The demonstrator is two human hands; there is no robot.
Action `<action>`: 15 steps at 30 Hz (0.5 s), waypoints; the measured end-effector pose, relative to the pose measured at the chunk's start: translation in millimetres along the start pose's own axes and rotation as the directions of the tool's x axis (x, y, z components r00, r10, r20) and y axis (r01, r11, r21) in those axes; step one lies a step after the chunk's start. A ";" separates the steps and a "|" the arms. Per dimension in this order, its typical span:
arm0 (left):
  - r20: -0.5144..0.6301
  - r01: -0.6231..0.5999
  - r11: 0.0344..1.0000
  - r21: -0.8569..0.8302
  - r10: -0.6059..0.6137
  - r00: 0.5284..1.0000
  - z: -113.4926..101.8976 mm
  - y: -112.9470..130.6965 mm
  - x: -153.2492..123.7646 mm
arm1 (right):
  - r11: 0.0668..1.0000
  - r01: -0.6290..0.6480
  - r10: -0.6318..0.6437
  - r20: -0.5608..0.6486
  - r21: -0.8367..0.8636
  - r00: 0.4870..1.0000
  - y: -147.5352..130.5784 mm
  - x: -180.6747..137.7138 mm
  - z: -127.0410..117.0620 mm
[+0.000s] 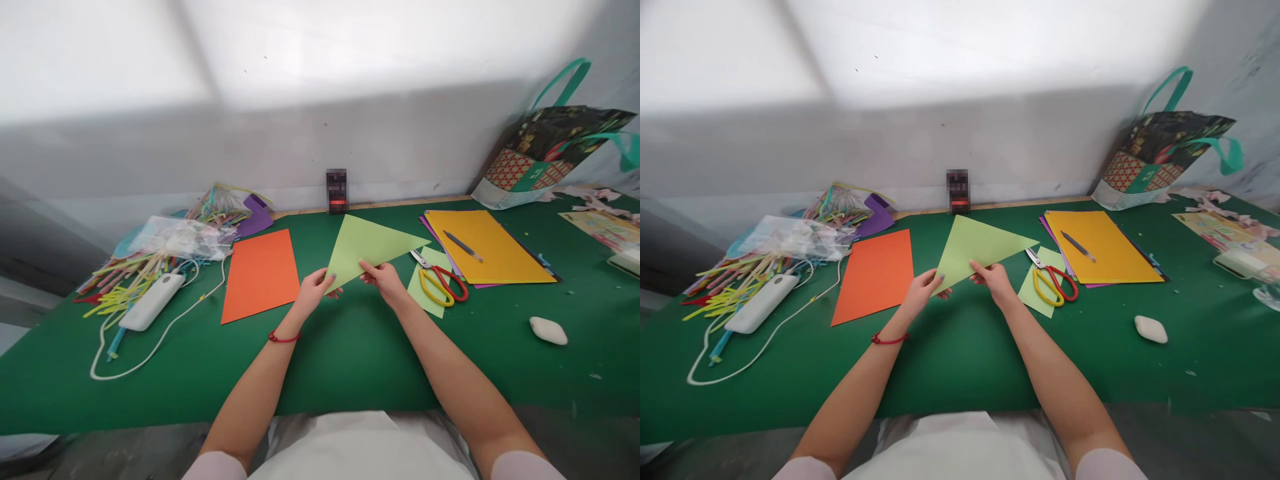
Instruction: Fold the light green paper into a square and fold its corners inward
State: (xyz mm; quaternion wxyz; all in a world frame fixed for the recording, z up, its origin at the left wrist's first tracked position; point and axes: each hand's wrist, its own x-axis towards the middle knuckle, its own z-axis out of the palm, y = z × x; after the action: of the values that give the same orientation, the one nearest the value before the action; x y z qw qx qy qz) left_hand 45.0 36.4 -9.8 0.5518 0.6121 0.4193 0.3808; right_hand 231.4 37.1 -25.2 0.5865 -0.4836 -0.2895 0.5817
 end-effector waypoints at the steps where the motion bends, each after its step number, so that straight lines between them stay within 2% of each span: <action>1: 0.019 0.017 1.000 0.024 -0.017 1.000 0.7 -1.1 0.1 | 1.000 0.011 -0.011 0.005 -0.010 1.000 -1.2 -0.4 -0.5; 7: 0.066 0.039 0.992 0.124 -0.047 0.997 1.1 -6.8 0.7 | 0.999 0.040 -0.040 -0.052 0.014 0.998 -1.3 0.4 -0.9; 15: 0.080 0.060 0.992 0.115 -0.069 0.994 -0.2 -8.0 0.3 | 0.997 0.080 -0.082 -0.061 -0.022 0.995 -0.2 -0.2 -0.5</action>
State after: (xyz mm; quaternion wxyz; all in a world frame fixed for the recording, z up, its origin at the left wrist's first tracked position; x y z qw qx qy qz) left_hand 44.2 37.2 -17.7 0.5457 0.6436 0.4362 0.3126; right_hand 231.9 36.8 -25.2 0.6136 -0.4950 -0.2962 0.5392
